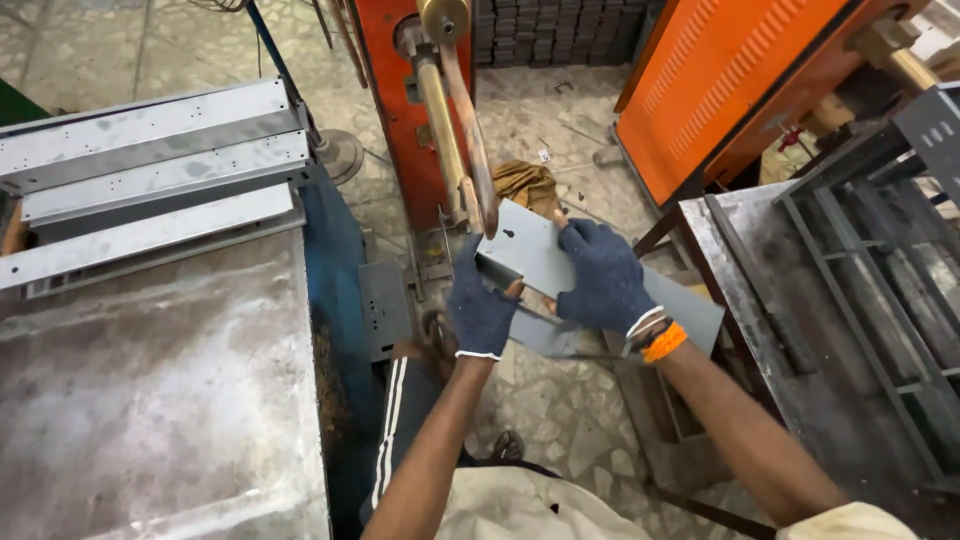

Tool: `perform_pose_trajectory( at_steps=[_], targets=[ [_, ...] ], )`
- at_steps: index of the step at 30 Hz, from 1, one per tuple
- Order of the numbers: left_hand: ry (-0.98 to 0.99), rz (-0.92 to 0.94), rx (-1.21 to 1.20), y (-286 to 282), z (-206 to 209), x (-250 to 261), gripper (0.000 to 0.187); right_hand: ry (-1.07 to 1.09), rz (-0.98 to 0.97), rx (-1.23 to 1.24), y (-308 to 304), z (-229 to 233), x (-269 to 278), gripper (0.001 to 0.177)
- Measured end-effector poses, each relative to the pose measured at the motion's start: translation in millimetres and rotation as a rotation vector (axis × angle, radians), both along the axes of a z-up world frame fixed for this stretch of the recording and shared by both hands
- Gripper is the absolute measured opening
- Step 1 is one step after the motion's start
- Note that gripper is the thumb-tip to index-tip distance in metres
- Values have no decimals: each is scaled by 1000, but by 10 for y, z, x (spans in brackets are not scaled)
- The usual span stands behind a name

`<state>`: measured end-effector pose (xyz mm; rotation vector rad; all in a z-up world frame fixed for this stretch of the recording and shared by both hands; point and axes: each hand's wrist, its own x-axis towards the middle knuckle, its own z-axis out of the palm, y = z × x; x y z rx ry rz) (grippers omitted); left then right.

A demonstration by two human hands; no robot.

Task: The person spot welds painted sheet metal parts using a pedestal spot welding machine, holding each part under the copper electrodes and triggering welds that produce sparks. They reposition and flip the parts to weld multiple points, then set finished parts on the table and pick up new ones.

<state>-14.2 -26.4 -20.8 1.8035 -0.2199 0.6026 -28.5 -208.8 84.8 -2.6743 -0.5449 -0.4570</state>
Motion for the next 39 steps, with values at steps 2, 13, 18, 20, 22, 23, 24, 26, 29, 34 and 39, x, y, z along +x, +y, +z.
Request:
perform_pose_trajectory(
  at_steps=[2,13,18,20,22,23,24,26,29,34,39],
  targets=[
    [20,-31,6,75,24,28,85,5,-41,16,94,-7,-86,109],
    [45,-203,181,358,82,160,85,23,-335,129,463,-191,-389,104],
    [79,-271,204,436,143,197,82,90,-418,201,608,-163,-436,113],
    [45,-279,191,473,0,124,82,59,-431,213,639,-324,-579,112],
    [-16,-291,177,462,-6,185,81,0,-446,226,653,-313,-573,111],
    [-24,-283,148,485,-3,153,81,-37,-448,237,698,-273,-602,110],
    [-32,-275,120,510,-5,122,81,-74,-450,248,745,-239,-631,110],
    [8,-280,86,569,45,33,80,-47,-475,240,805,-156,-658,108],
    [88,-285,36,611,262,-97,78,5,-498,210,826,15,-736,105],
    [175,-305,99,791,453,-259,80,51,-459,204,899,210,-927,115],
    [79,-393,386,953,231,-197,51,133,-517,169,934,206,-1094,122]
  ],
)
